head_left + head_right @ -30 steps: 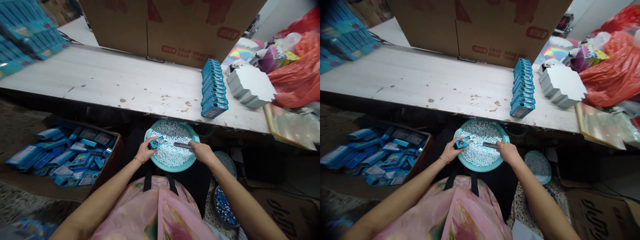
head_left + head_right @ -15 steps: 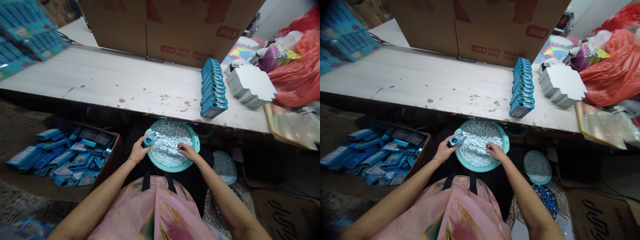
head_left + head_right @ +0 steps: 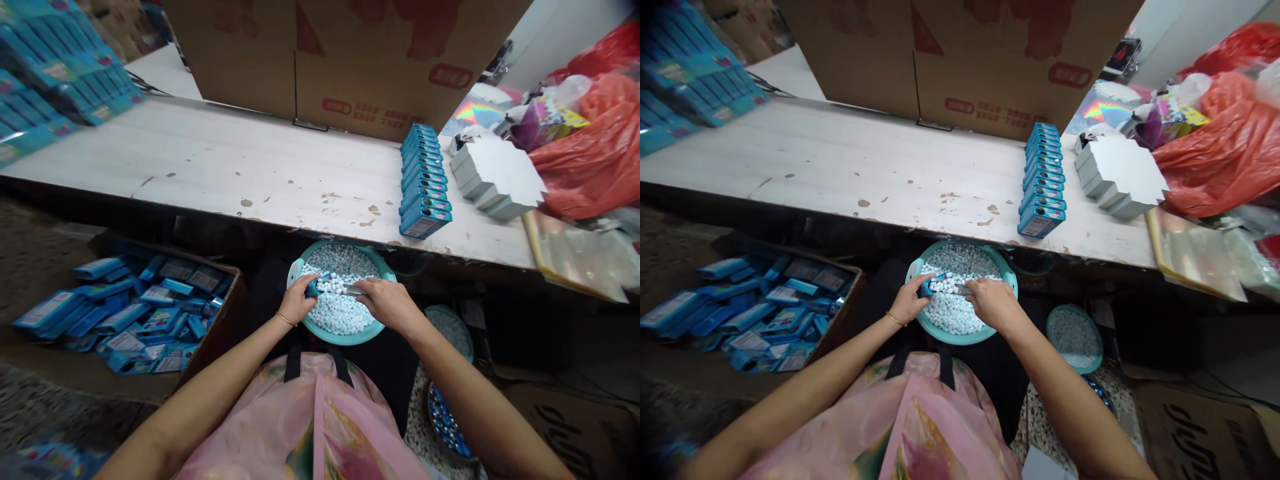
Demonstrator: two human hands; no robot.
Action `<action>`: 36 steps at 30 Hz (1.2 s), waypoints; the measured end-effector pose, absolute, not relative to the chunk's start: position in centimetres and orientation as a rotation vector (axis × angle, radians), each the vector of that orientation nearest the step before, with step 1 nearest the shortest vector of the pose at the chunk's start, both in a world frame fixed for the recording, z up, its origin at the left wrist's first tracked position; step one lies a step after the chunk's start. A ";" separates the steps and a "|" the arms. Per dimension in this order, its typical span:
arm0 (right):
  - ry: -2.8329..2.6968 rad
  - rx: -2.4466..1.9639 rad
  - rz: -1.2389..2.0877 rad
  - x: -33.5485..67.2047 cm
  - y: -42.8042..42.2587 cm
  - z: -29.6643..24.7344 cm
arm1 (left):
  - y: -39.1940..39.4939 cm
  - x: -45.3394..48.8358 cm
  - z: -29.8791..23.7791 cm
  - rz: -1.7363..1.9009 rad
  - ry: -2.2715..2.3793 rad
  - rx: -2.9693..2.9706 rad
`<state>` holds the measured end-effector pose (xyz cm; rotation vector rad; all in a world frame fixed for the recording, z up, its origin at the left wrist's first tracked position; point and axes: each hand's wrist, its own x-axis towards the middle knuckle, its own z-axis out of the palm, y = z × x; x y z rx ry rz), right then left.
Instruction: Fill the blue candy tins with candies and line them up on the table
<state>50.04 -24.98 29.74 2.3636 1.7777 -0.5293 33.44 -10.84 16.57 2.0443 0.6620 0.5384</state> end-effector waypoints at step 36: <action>2.318 3.102 -0.559 51.4 -26.4 24.2 | -11.4 33.8 20.8 0.415 0.513 1.815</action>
